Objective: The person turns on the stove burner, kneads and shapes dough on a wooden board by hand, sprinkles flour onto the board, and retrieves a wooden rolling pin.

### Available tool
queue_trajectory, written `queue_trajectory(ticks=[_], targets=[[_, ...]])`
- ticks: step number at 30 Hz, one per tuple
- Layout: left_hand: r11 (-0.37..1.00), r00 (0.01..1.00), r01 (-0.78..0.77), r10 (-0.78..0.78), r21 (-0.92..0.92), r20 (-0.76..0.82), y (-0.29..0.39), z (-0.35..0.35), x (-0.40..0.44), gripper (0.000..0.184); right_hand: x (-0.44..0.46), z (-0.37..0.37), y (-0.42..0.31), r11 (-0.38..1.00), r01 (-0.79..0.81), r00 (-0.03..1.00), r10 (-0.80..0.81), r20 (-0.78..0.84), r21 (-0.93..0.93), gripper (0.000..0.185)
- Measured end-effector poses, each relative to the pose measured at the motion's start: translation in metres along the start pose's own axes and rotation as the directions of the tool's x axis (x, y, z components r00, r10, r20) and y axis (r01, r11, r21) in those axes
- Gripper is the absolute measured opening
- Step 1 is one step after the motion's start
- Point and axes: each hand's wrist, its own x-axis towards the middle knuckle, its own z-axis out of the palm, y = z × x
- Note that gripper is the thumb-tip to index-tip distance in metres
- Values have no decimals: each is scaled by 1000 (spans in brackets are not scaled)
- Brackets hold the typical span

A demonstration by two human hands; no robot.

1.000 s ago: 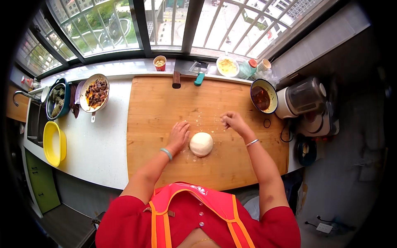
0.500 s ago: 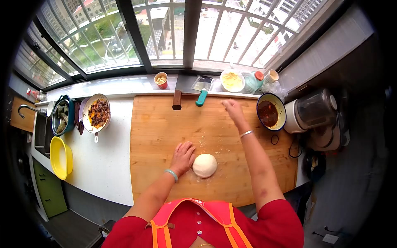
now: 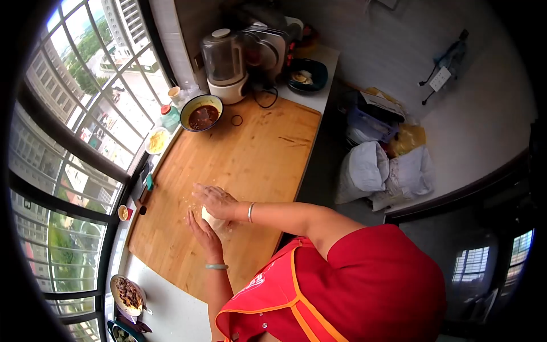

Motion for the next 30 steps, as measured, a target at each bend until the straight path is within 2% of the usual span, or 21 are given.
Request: queue_trajectory(ticks=[1,2,3,4,5,6,7,8,9,10,11,13,15,17,18,20,22,24,25,28,30], targets=[[996,997,-79,80,34,-24,15,0,-9,45,-19,7,2,1000,-17,1000,17,-17,-2,42],[995,996,-91,91,33,-11,9,7,-20,45,-43,22,4,999,40,973,-31,227,-35,42],[993,983,-114,109,22,148,-2,18,-35,45,-61,26,8,994,104,886,-72,458,-46,42],[990,944,-142,132,13,304,-3,21,-46,45,-65,10,4,994,95,896,-65,440,-46,42],[992,934,-122,111,11,339,-6,20,-54,42,-65,-7,0,994,-94,803,40,594,60,42],[990,930,-140,126,15,346,3,18,-57,42,-70,-25,1,948,-291,664,101,741,131,42],[996,930,-90,77,22,359,14,13,-64,40,-84,-30,12,944,-298,672,103,734,141,42],[999,929,-42,27,32,370,23,12,-70,39,-101,-31,30,954,-237,778,72,624,185,41],[995,938,-72,44,69,345,29,19,-74,35,-113,-47,42,964,-164,866,39,499,211,40],[994,936,-85,56,70,349,37,32,-78,35,-126,-64,56,947,-265,843,135,520,183,39],[1000,923,-27,27,-3,384,44,49,-81,34,-139,-90,67,919,-363,812,231,537,154,38],[985,899,80,-6,-151,437,59,95,-90,31,-177,-128,103,887,-451,780,341,524,94,38],[966,873,120,8,-230,488,75,151,-97,30,-219,-168,141,820,-554,754,423,503,140,37],[937,832,186,11,-297,555,100,208,-101,29,-262,-202,181,781,-610,755,523,395,131,34],[921,799,166,84,-353,595,120,233,-98,29,-284,-217,199,760,-635,752,566,338,140,34],[968,704,-46,207,-248,679,145,279,-84,30,-321,-251,229,703,-688,725,657,207,181,33],[940,647,38,236,-340,725,191,314,-70,31,-353,-282,252,636,-739,666,739,98,224,32],[929,603,-92,339,-359,722,222,350,-51,31,-381,-304,271,565,-767,602,798,33,304,30],[907,581,-218,417,-360,699,236,366,-42,30,-392,-313,278,556,-773,594,803,40,307,30],[925,502,-149,376,-350,779,277,414,-25,30,-419,-328,298,489,-789,529,849,7,371,30],[890,442,-208,456,-406,772,288,455,-15,29,-433,-330,312,314,-812,393,917,63,492,32]])
